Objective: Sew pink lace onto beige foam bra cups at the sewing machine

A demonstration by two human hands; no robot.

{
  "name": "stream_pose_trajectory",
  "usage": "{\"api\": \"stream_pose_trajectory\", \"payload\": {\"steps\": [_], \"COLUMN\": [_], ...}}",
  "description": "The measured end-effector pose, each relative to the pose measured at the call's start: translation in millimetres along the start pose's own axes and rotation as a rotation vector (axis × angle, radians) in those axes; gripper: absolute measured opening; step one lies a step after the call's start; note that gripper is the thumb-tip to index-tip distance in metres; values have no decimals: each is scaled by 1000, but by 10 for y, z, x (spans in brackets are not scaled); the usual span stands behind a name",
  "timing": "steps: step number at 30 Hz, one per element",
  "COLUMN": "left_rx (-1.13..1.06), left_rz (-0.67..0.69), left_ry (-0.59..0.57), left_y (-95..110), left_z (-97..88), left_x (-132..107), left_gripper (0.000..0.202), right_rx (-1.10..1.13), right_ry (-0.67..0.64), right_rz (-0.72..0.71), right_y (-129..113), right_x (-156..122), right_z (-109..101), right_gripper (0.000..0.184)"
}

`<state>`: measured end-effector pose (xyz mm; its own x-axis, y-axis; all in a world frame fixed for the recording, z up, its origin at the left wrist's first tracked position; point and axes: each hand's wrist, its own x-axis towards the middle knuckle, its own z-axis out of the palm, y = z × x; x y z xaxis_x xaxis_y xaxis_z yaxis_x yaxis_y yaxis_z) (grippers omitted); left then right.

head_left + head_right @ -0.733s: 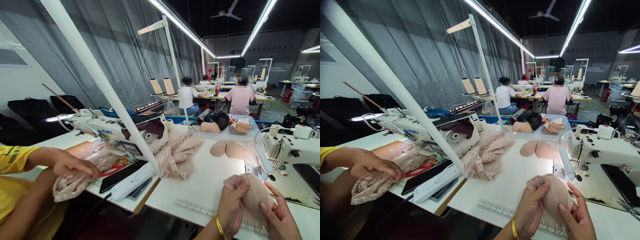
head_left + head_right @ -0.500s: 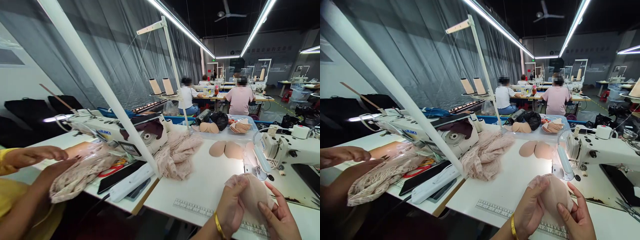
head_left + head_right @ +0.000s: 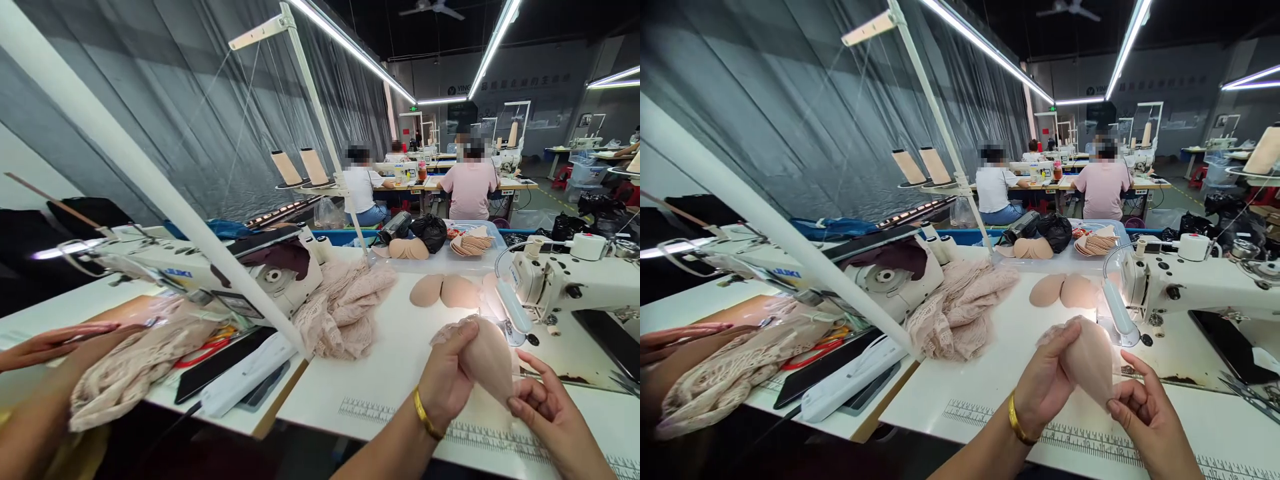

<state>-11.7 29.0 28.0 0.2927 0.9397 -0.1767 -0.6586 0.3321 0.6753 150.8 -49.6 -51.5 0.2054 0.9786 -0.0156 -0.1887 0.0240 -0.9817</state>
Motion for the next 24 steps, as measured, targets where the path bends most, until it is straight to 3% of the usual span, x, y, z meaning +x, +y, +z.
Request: {"api": "stream_pose_trajectory", "payload": {"steps": [2, 4, 6, 8, 11, 16, 20, 24], "left_rx": [297, 548, 735, 1019, 1470, 1555, 1578, 1554], "left_rz": [-18, -77, -91, 47, 361, 498, 528, 503], "left_ry": [-333, -655, -846, -980, -1178, -1238, -1128, -1014], "left_y": [121, 213, 235, 181, 37, -67, -77, -143], "left_z": [-17, -45, -84, -129, -198, -261, -262, -268], "left_x": [-71, -95, -33, 124, 452, 756, 648, 534], "left_gripper": [35, 31, 13, 16, 22, 16, 17, 12], "right_rx": [-95, -310, -633, -909, -1092, -1135, -1202, -1278], "right_ry": [-69, -210, -426, -531, -584, -550, -617, -576], "right_rz": [-48, -175, -406, -647, -757, -717, -695, -656], "right_y": [-57, -154, -271, -369, -425, -395, -401, -385], "right_x": [63, 200, 412, 658, 954, 1020, 934, 935], "right_z": [-137, -301, -444, -531, -563, -588, -634, -640], "right_gripper": [68, 42, 17, 23, 30, 38, 37, 34]}}
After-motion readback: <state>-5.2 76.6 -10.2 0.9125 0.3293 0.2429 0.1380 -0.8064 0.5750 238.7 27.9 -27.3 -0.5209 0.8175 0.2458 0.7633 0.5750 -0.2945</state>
